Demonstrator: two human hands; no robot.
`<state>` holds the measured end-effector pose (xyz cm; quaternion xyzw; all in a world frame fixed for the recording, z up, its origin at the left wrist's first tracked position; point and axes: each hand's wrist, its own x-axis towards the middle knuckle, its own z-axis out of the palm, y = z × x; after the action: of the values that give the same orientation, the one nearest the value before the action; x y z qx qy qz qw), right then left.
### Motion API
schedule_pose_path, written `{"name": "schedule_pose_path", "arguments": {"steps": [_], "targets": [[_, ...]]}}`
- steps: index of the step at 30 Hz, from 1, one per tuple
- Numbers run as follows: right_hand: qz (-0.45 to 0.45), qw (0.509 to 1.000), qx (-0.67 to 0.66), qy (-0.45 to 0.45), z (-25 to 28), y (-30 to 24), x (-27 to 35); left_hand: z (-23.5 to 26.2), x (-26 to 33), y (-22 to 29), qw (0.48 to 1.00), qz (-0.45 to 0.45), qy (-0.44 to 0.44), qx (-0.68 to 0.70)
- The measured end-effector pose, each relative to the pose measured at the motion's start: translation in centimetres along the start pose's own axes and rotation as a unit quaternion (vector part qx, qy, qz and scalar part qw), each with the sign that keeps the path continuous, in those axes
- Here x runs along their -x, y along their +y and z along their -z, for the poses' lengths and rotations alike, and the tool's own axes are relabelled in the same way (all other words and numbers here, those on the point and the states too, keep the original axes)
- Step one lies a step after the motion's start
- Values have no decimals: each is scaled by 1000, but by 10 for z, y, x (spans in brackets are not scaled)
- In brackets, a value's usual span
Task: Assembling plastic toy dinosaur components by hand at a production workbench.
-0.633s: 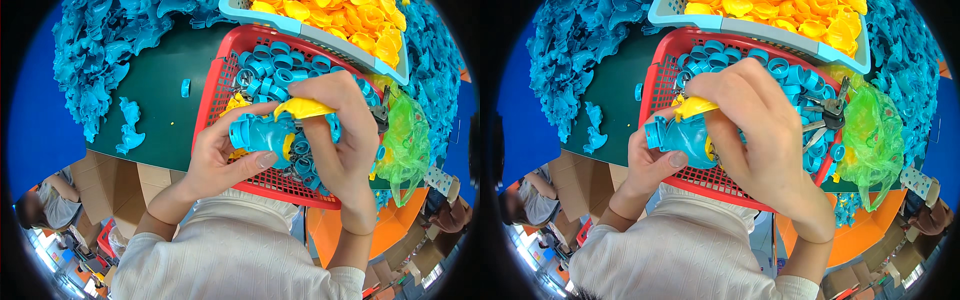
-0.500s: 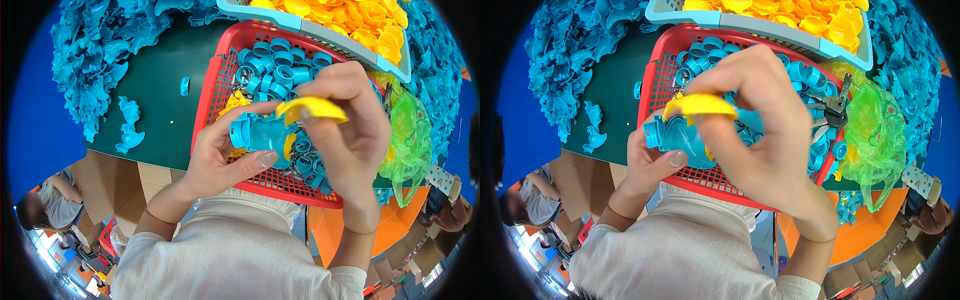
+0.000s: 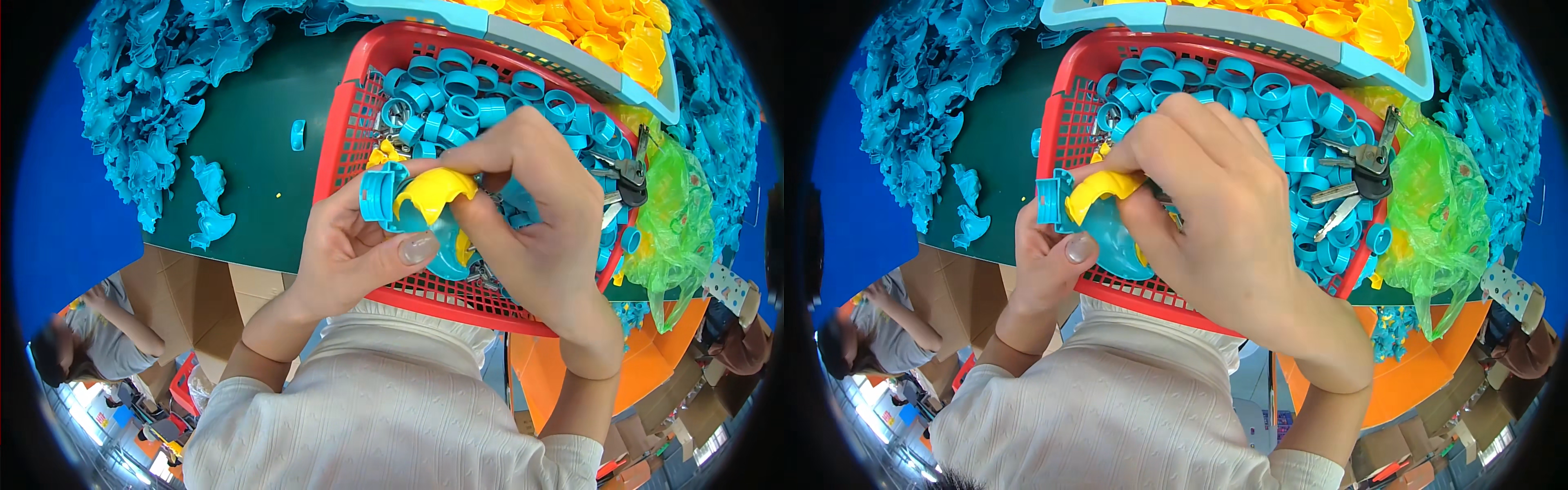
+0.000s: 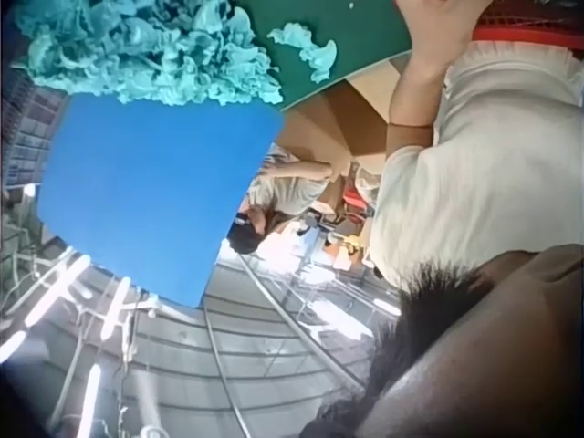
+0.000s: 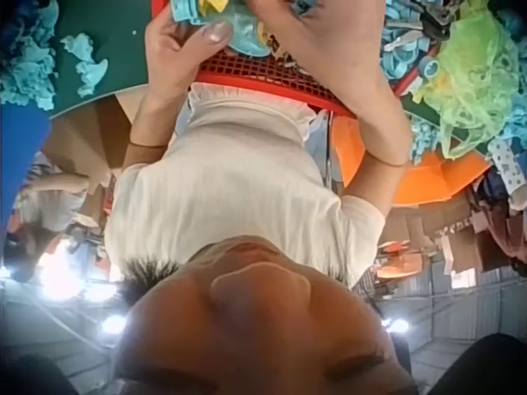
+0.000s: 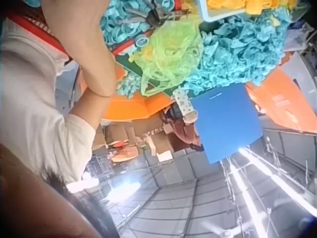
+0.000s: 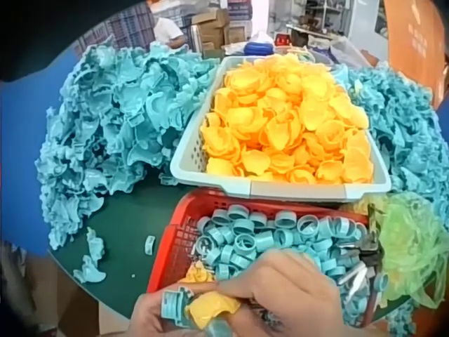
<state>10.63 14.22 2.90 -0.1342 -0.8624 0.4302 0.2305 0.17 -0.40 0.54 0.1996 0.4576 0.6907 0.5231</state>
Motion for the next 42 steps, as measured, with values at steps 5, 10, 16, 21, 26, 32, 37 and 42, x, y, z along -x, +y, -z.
{"name": "schedule_pose_path", "arguments": {"steps": [5,10,16,21,26,32,37,42], "targets": [[-18,1000,10,20,-2,0,1,-3,-1,0,1000,-10,7,-18],[17,998,27,50,-2,-1,1,-1,1,-3,997,-46,-4,-56],[45,988,135,64,-5,-3,3,-4,0,-4,996,-79,-17,-27],[63,988,119,70,-7,-1,4,-5,0,-2,998,-49,-8,-28],[76,981,164,72,-6,-5,4,-6,0,0,999,-17,9,-39],[79,980,177,32,0,-6,6,9,2,-4,996,-29,-88,-8],[-14,995,97,6,1,-16,10,5,2,-5,993,-62,-30,-100],[-7,996,87,-21,6,-15,10,4,2,-6,989,-100,-12,-104]]}}
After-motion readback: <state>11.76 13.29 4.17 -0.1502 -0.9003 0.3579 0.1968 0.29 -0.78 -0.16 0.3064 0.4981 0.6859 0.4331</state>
